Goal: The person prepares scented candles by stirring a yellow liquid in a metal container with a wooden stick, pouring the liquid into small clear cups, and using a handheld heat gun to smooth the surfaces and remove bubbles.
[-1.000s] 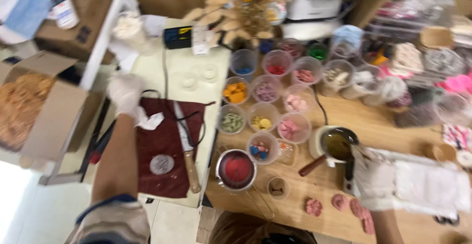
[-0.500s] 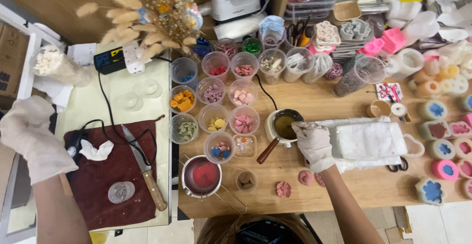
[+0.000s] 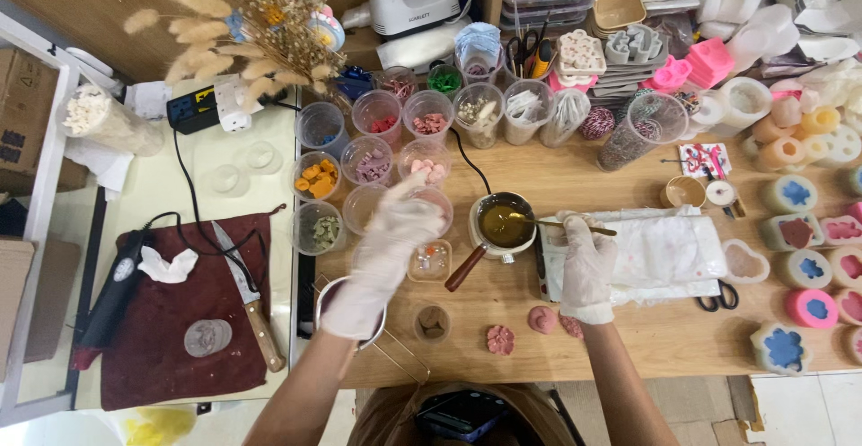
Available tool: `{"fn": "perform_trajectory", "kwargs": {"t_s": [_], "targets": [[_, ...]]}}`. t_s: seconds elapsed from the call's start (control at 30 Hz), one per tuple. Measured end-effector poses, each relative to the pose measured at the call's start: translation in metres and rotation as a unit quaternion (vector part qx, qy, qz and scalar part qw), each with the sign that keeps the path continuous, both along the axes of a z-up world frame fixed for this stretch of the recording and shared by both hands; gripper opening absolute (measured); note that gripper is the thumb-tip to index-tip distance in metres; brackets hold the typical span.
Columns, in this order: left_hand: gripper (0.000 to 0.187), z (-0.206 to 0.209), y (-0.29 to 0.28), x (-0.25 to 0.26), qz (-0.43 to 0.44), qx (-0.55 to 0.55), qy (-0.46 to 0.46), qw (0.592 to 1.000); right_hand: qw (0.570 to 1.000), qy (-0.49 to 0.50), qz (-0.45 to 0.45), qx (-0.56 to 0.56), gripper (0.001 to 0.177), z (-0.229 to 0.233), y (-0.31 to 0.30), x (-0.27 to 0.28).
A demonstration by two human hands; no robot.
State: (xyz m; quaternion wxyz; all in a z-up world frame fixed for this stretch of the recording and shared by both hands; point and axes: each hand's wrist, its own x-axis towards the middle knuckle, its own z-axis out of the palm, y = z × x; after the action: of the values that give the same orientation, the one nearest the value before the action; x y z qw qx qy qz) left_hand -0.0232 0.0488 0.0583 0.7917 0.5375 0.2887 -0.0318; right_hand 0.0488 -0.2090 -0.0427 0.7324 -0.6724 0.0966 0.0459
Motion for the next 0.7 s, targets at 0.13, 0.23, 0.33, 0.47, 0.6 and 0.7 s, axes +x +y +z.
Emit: {"fn": "perform_trajectory", "kwargs": {"t_s": [0.13, 0.23, 0.33, 0.47, 0.6, 0.7], "targets": [[0.095, -0.057, -0.031, 0.019, -0.101, 0.094, -0.158, 0.978, 0.996, -0.059, -0.007, 0.064, 0.022, 0.046, -0.009, -0.006], [0.072, -0.090, -0.048, 0.022, -0.127, 0.159, -0.259, 0.944, 0.988, -0.064, -0.001, 0.141, 0.018, 0.077, -0.010, -0.020], [0.072, -0.092, -0.066, 0.026, -0.095, 0.143, -0.231, 0.958, 0.996, -0.059, 0.055, 0.027, 0.020, 0.084, -0.002, -0.031], [0.070, -0.071, -0.074, 0.023, -0.085, 0.210, -0.269, 0.936, 0.970, -0.166, 0.099, -0.150, 0.021, 0.072, 0.017, -0.032], [0.065, -0.047, -0.077, 0.017, -0.069, 0.410, -0.307, 0.856, 0.982, -0.085, 0.079, -0.146, 0.016, 0.095, 0.023, -0.029], [0.058, -0.033, -0.072, 0.012, -0.086, 0.418, -0.285, 0.858, 0.993, 0.007, 0.091, -0.069, 0.018, 0.114, 0.026, -0.016]]}}
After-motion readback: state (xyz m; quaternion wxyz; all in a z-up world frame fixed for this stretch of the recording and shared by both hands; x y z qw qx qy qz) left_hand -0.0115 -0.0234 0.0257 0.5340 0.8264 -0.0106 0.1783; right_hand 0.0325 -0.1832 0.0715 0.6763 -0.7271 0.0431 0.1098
